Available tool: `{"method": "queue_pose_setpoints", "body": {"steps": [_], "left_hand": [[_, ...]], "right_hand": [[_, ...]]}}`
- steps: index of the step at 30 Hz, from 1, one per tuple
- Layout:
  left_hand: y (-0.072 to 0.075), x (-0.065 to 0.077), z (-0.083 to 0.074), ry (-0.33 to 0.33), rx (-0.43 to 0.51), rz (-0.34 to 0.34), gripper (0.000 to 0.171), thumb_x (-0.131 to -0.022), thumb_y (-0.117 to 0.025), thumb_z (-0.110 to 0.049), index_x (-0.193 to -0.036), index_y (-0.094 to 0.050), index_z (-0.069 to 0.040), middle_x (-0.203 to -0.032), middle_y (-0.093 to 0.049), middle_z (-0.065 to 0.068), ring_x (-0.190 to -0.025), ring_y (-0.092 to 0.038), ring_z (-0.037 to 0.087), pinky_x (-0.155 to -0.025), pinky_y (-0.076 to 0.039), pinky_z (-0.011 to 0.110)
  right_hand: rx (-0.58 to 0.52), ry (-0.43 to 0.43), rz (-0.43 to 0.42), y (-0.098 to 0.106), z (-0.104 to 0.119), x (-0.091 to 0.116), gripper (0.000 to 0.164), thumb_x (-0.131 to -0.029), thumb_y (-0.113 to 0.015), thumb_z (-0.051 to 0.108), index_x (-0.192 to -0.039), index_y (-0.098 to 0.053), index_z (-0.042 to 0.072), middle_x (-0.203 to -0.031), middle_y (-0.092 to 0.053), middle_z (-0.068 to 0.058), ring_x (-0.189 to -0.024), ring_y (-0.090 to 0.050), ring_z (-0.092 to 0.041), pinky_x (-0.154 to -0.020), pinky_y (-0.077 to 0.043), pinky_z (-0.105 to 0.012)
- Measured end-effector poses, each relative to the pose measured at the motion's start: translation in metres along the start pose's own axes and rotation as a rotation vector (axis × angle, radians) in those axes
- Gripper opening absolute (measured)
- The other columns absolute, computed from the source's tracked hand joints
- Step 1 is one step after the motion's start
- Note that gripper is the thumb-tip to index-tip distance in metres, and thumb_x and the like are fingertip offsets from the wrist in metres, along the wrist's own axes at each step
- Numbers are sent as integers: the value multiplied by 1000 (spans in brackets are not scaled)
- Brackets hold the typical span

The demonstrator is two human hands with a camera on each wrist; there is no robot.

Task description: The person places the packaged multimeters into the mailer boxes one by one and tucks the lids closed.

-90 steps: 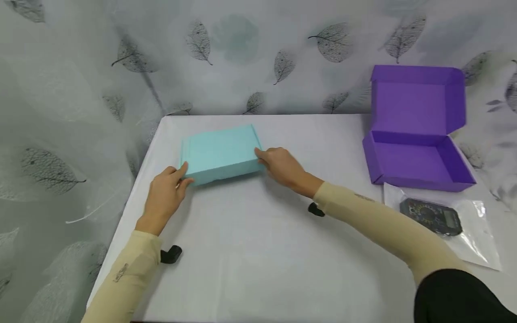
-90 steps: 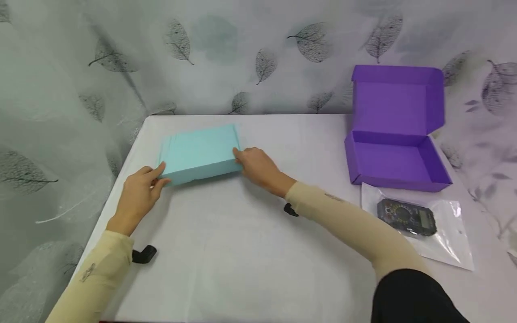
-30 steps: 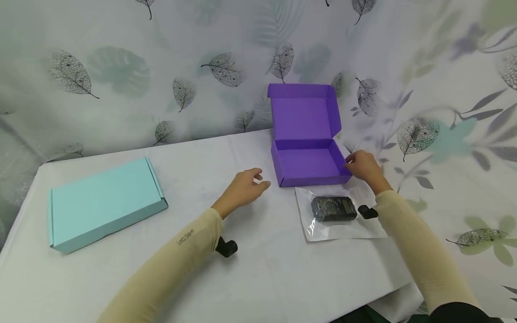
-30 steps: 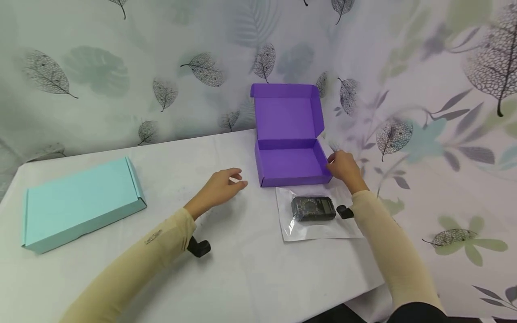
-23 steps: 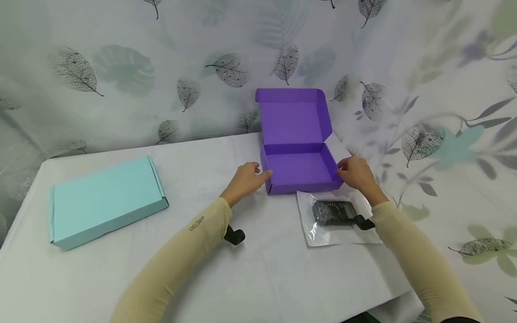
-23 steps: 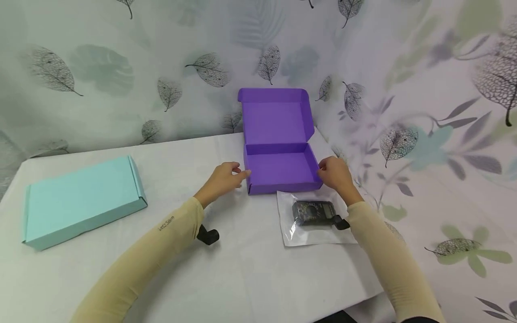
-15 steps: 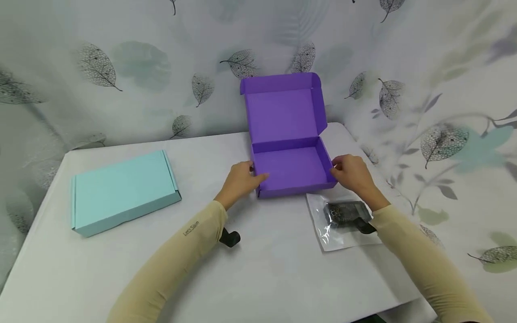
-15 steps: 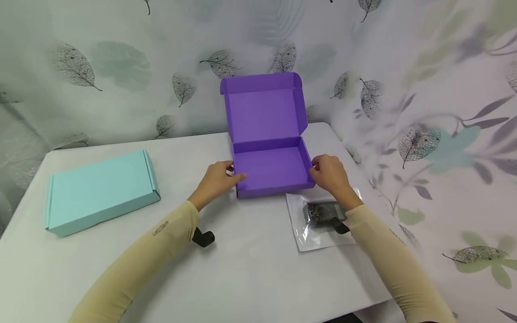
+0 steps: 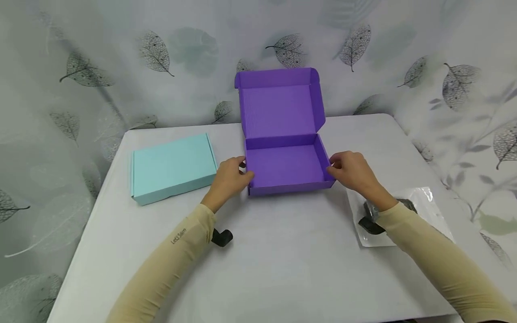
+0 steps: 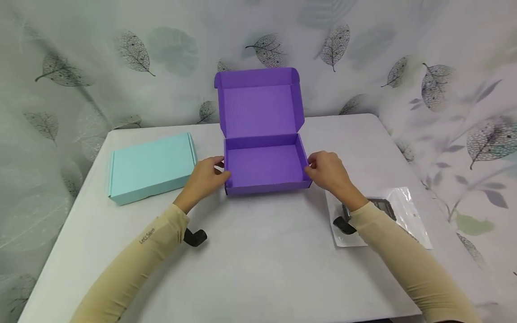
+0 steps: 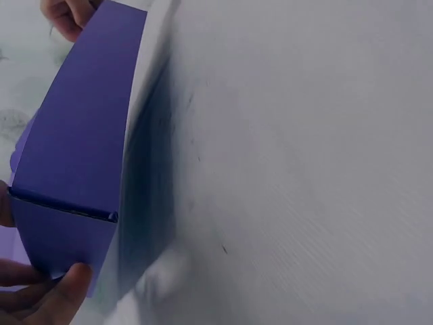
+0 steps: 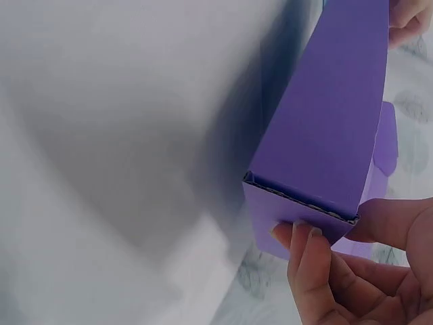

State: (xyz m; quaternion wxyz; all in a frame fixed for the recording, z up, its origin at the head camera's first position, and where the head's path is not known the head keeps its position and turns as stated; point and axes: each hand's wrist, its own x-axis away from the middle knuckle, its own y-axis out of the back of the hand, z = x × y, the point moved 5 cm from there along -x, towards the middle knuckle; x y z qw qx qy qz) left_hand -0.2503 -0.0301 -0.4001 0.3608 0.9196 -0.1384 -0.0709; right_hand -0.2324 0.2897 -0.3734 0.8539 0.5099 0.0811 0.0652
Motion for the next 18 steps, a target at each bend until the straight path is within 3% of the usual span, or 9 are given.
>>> {"method": "queue_pose_setpoints", "body": {"steps": [3, 10, 14, 18], "left_hand": [[6, 7, 9, 25, -21, -14, 30, -93, -62, -15, -115, -70, 2, -115, -70, 17, -94, -69, 27, -76, -57, 42], [-6, 5, 12, 40, -4, 5, 28, -96, -64, -15, -116, -68, 4, -113, -70, 17, -98, -67, 29, -82, -56, 44], [-6, 16, 21, 37, -6, 4, 33, -95, -65, -15, -122, -67, 5, -113, -70, 19, -101, -67, 32, -87, -56, 47], [5, 33, 36, 18, -10, -14, 47, -95, -63, -15, -135, -60, 10, -119, -69, 23, -105, -67, 35, -92, -54, 51]], "right_hand": [[-15, 7, 4, -10, 9, -3, 21, -91, -67, 7, -102, -75, -9, -84, -75, -14, -71, -67, -26, -65, -53, -43], [-31, -42, 18, -14, 3, 9, 20, -92, -68, 6, -104, -74, -9, -82, -75, -11, -70, -66, -24, -65, -53, -41], [-65, -49, 33, -27, 5, 13, 21, -92, -68, 7, -104, -74, -9, -81, -74, -9, -69, -66, -21, -64, -54, -40], [-97, -31, 41, -44, 16, 6, 19, -91, -69, 8, -102, -74, -7, -77, -73, -4, -64, -64, -17, -59, -53, -36]]}}
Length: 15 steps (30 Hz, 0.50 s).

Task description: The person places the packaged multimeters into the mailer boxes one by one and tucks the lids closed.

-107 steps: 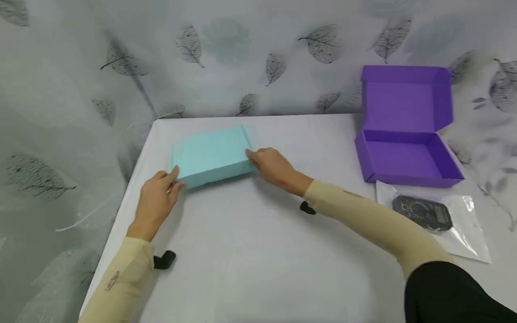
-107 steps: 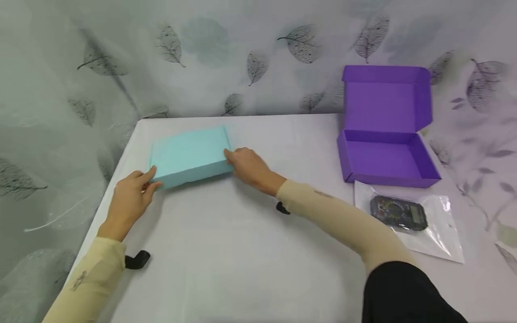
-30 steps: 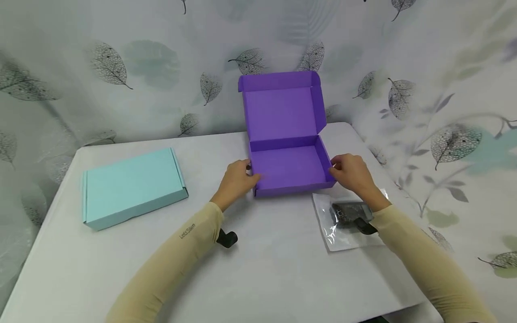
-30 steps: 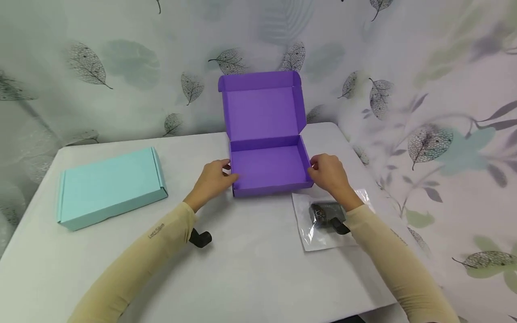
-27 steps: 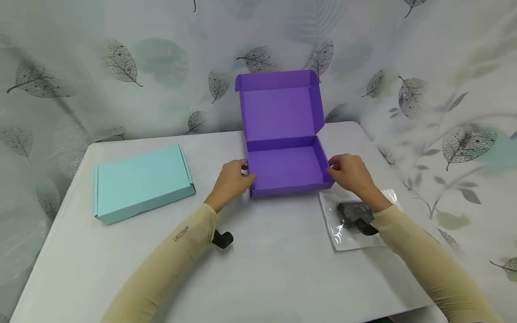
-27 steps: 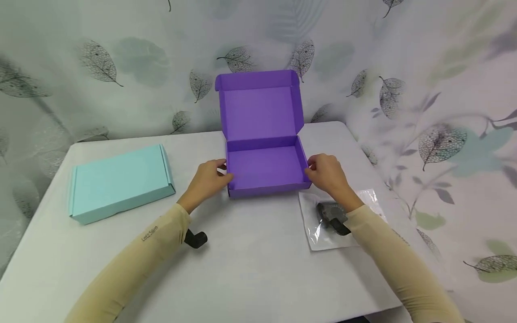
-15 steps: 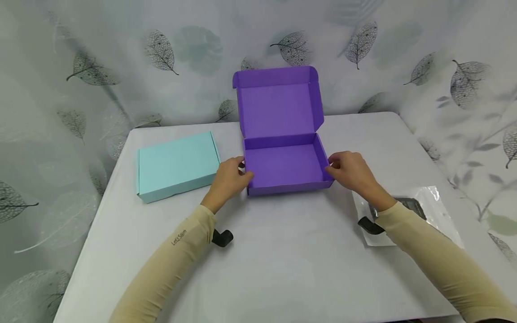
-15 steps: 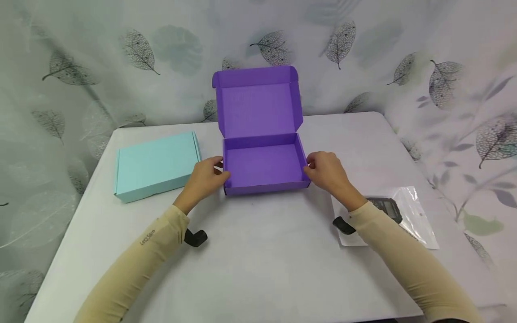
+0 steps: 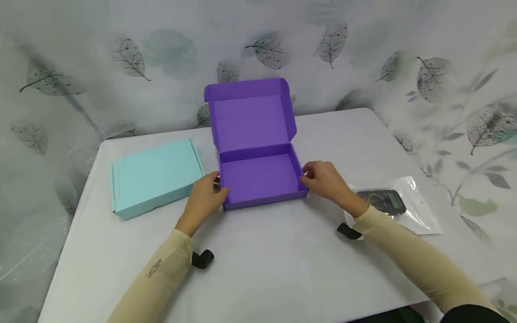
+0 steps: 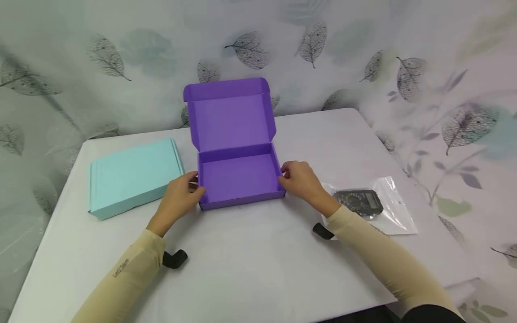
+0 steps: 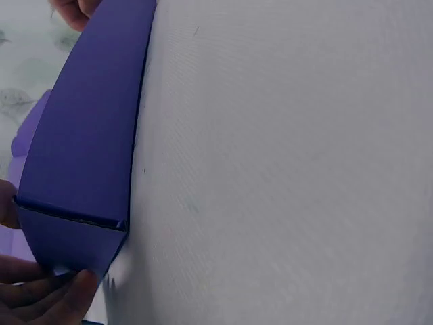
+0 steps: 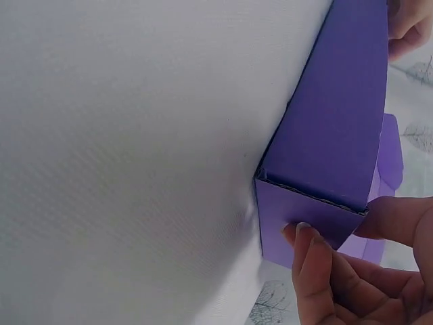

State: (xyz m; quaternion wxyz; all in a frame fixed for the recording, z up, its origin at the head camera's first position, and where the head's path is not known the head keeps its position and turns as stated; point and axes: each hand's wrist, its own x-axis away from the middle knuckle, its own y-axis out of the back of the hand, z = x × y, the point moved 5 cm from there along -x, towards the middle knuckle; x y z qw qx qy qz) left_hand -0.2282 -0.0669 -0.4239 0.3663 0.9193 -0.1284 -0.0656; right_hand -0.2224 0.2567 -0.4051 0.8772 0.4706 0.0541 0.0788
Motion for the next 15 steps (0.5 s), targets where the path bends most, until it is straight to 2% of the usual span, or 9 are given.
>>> {"method": "queue_pose_setpoints", "body": {"steps": [3, 6, 9, 11, 15], "left_hand": [[-5, 1, -5, -22, -11, 14, 53, -98, -62, -16, -143, -52, 13, -125, -66, 28, -108, -68, 38, -94, -53, 54], [2, 10, -1, 5, -50, 28, 59, -101, -62, -19, -146, -46, 16, -130, -61, 33, -108, -67, 42, -92, -54, 57], [5, 12, -9, -25, -118, 25, 62, -102, -63, -21, -144, -43, 20, -130, -57, 37, -108, -65, 47, -90, -53, 60], [6, 12, -19, -78, -174, -17, 61, -101, -63, -20, -140, -45, 22, -126, -56, 39, -104, -63, 50, -87, -53, 62], [8, 9, -42, -214, -234, -168, 50, -98, -66, -13, -131, -53, 22, -114, -56, 37, -84, -63, 49, -70, -53, 63]], "right_hand": [[-3, -13, 22, 5, -7, 4, 24, -92, -71, 12, -106, -74, -7, -78, -73, -3, -64, -64, -15, -60, -54, -34], [-11, -5, 72, 4, -3, -2, 33, -95, -72, 18, -113, -72, -9, -82, -74, -5, -69, -66, -16, -66, -56, -35], [7, -26, 66, 21, -8, 0, 36, -96, -73, 21, -116, -72, -10, -86, -76, -7, -74, -68, -19, -73, -57, -39], [22, -55, 44, 40, -16, 7, 36, -97, -73, 21, -117, -72, -9, -89, -76, -9, -77, -70, -21, -75, -57, -41], [51, -111, -5, 78, -40, 24, 35, -98, -72, 22, -117, -72, -7, -91, -77, -10, -80, -71, -24, -78, -55, -44]]}}
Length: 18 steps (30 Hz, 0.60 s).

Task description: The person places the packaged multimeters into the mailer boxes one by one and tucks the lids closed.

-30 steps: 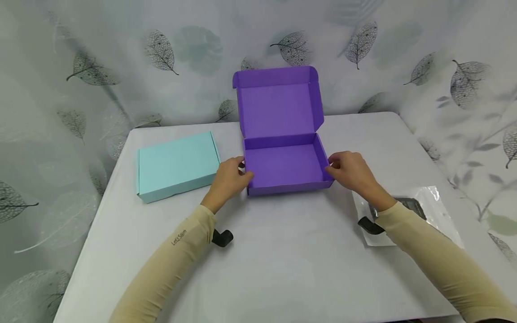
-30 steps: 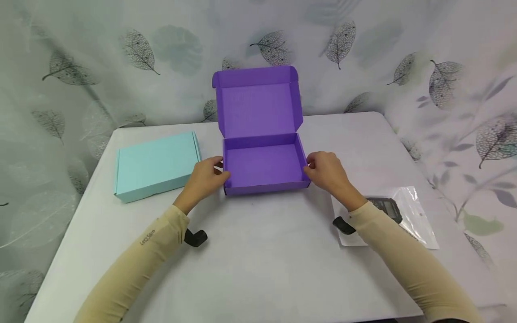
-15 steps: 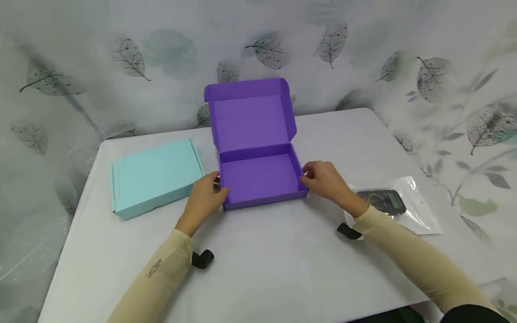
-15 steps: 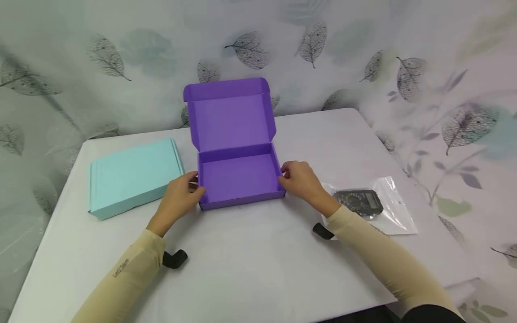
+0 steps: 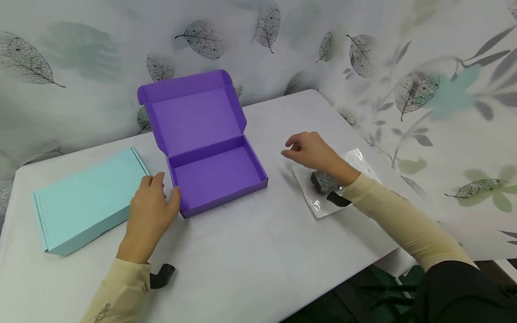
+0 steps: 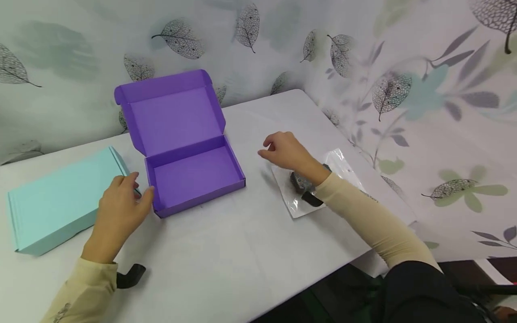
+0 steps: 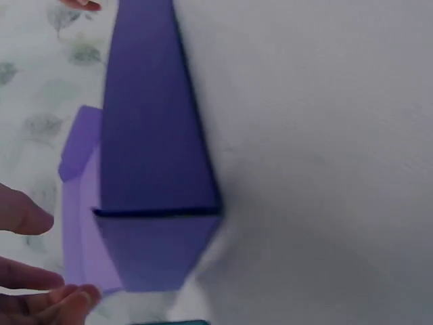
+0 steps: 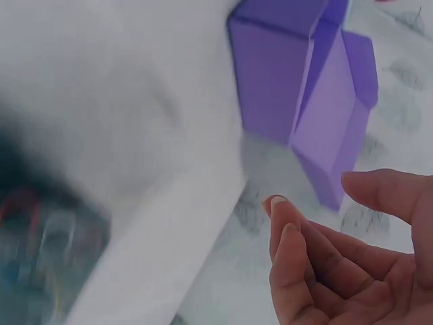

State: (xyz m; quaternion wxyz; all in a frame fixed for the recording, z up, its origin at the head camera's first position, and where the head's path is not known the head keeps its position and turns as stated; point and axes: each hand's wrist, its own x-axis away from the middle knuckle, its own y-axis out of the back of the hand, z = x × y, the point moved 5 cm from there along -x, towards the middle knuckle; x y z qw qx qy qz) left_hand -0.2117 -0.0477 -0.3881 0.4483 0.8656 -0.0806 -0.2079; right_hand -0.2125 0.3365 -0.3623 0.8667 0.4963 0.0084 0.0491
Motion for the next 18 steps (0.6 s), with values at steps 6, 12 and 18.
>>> {"method": "queue_pose_setpoints", "body": {"steps": [6, 12, 18], "left_hand": [[2, -8, -40, -151, 28, -141, 28, -95, -65, -9, -112, -64, 14, -99, -59, 27, -66, -59, 39, -54, -51, 55], [-22, -10, -86, -353, 109, -88, 13, -94, -67, -9, -97, -67, 3, -87, -63, 15, -66, -62, 28, -50, -50, 42], [-65, -5, -135, -502, 200, 94, 7, -95, -67, -11, -94, -70, -4, -82, -66, 5, -61, -57, 15, -49, -47, 31]], "right_hand": [[61, -85, -33, 39, -41, 15, 34, -98, -71, 23, -118, -72, -5, -93, -76, -12, -80, -71, -27, -78, -54, -46], [140, -211, 14, 63, -86, 34, 44, -98, -71, 25, -125, -65, -9, -105, -73, -24, -92, -70, -38, -84, -53, -53], [197, -353, 123, 75, -136, 60, 64, -98, -71, 32, -136, -52, -16, -119, -66, -33, -105, -64, -46, -90, -50, -58]]}}
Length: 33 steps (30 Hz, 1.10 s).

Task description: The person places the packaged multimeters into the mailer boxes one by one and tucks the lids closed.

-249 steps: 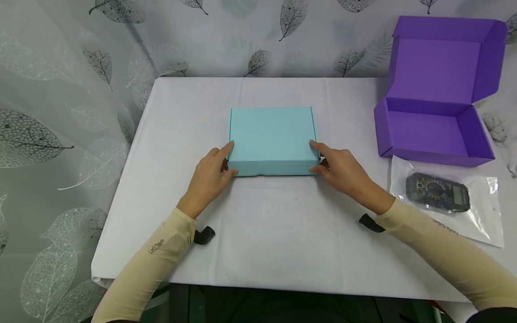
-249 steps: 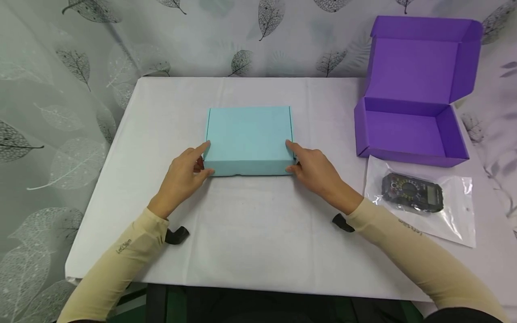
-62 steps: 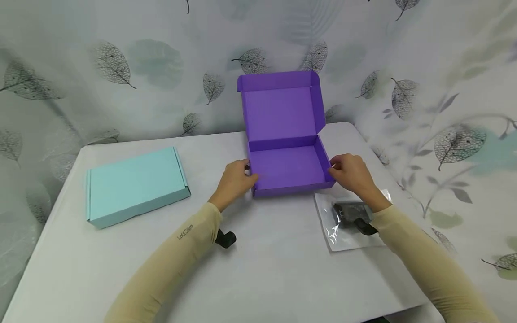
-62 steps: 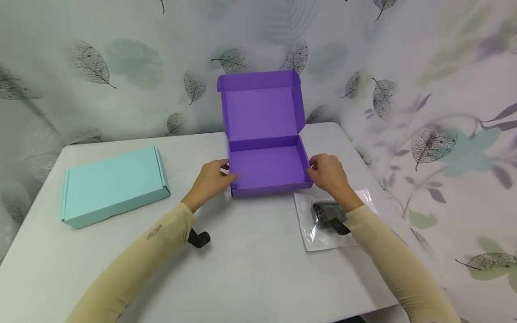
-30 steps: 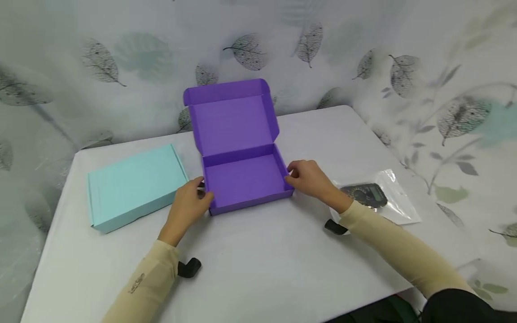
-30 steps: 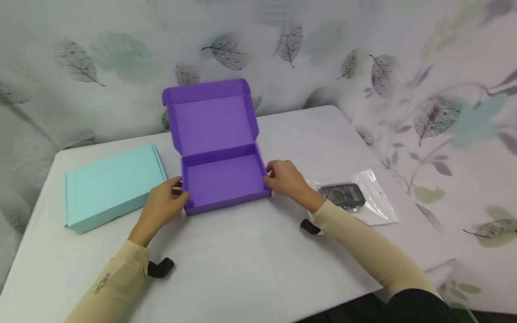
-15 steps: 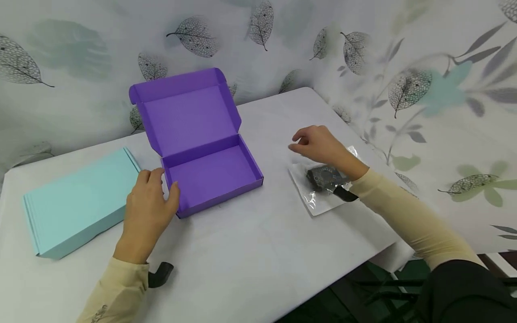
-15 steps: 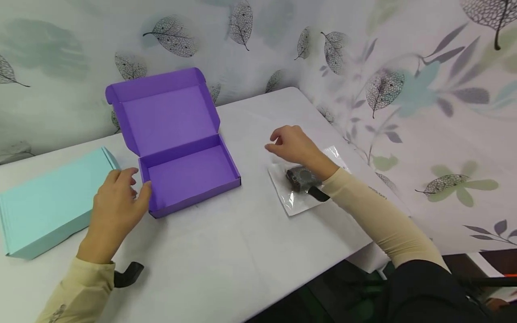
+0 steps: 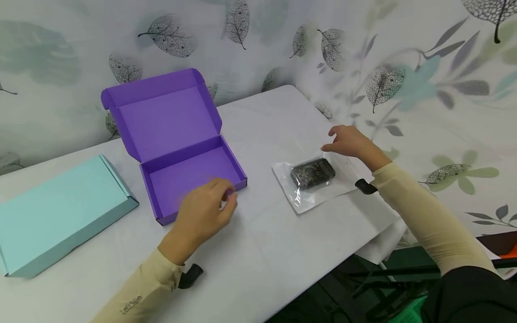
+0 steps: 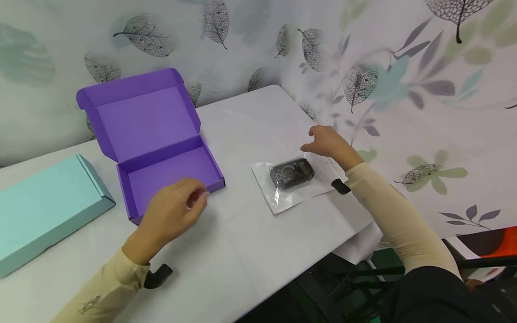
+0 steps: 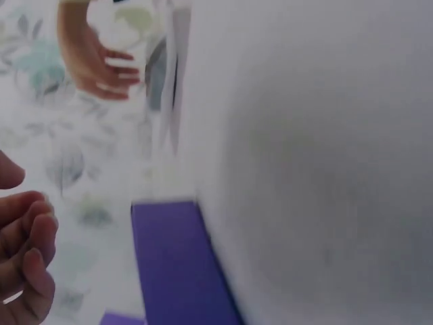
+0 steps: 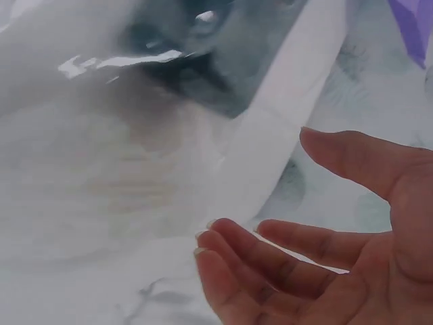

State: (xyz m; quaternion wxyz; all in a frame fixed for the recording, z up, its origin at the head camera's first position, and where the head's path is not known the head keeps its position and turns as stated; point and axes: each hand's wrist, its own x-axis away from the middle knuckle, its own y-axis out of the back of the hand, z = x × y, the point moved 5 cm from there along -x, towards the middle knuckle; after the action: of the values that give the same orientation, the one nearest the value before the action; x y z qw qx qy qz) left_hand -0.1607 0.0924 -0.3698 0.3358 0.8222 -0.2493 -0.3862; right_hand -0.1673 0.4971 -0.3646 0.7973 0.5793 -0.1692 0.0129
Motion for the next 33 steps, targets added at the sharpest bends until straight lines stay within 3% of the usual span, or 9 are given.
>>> {"method": "queue_pose_setpoints", "body": {"steps": [2, 4, 6, 10, 13, 18, 22, 26, 33], "left_hand": [[-16, -8, -7, 0, 78, 76, 7, -96, -68, -12, -95, -71, -6, -78, -65, 0, -62, -56, 11, -52, -47, 29], [-31, -14, -10, 49, 167, 163, 9, -96, -67, -14, -100, -72, -7, -78, -65, -5, -66, -58, 9, -57, -49, 28], [-47, -19, -9, 132, 263, 249, 16, -97, -68, -16, -108, -73, -6, -82, -68, -6, -73, -63, 8, -64, -53, 30], [-81, -27, -3, 332, 421, 403, 44, -99, -67, -23, -136, -63, 0, -110, -74, 3, -98, -70, 16, -82, -57, 37], [-104, -31, 0, 456, 546, 466, 62, -100, -67, -26, -152, -47, 3, -131, -68, 9, -109, -69, 22, -87, -57, 39], [-125, -35, -5, 566, 707, 485, 77, -100, -67, -25, -161, -29, 2, -144, -57, 16, -101, -72, 25, -85, -58, 39], [-123, -32, -8, 574, 678, 455, 81, -99, -67, -26, -163, -24, -1, -146, -55, 14, -111, -68, 21, -91, -55, 39], [-115, -35, -14, 515, 661, 416, 81, -98, -66, -26, -164, -24, -5, -148, -53, 12, -118, -64, 18, -93, -54, 37], [-76, -32, -15, 428, 634, 316, 69, -100, -67, -23, -161, -36, -12, -143, -55, 9, -110, -66, 18, -83, -58, 34]], "right_hand": [[17, -10, 6, -2, -12, 0, 65, -97, -71, 32, -134, -51, -17, -122, -63, -35, -108, -62, -48, -92, -48, -58], [13, -19, 20, -5, -20, -2, 67, -98, -72, 35, -133, -50, -18, -121, -61, -35, -98, -64, -45, -86, -51, -55], [-15, -35, 38, -10, -25, -4, 69, -97, -72, 39, -131, -50, -17, -124, -58, -37, -88, -67, -42, -81, -54, -52], [-117, -88, 96, -21, -34, -4, 75, -96, -73, 47, -132, -47, -14, -109, -59, -30, -70, -68, -34, -69, -58, -46], [-163, -84, 108, -29, -38, -1, 77, -94, -75, 48, -131, -48, -14, -104, -59, -25, -80, -68, -36, -76, -57, -48], [-167, -63, 101, -36, -46, 2, 82, -93, -76, 49, -133, -48, -16, -133, -54, -36, -112, -58, -45, -91, -49, -56], [-212, -83, 104, -41, -46, 1, 86, -90, -77, 53, -138, -47, -12, -139, -51, -37, -118, -57, -46, -93, -49, -58], [-248, -85, 99, -36, -44, 3, 88, -91, -77, 53, -142, -45, -11, -138, -52, -37, -113, -59, -43, -91, -49, -56], [-325, -48, 73, -17, -9, 6, 92, -91, -78, 53, -148, -37, -8, -137, -52, -34, -101, -62, -36, -87, -48, -50]]}}
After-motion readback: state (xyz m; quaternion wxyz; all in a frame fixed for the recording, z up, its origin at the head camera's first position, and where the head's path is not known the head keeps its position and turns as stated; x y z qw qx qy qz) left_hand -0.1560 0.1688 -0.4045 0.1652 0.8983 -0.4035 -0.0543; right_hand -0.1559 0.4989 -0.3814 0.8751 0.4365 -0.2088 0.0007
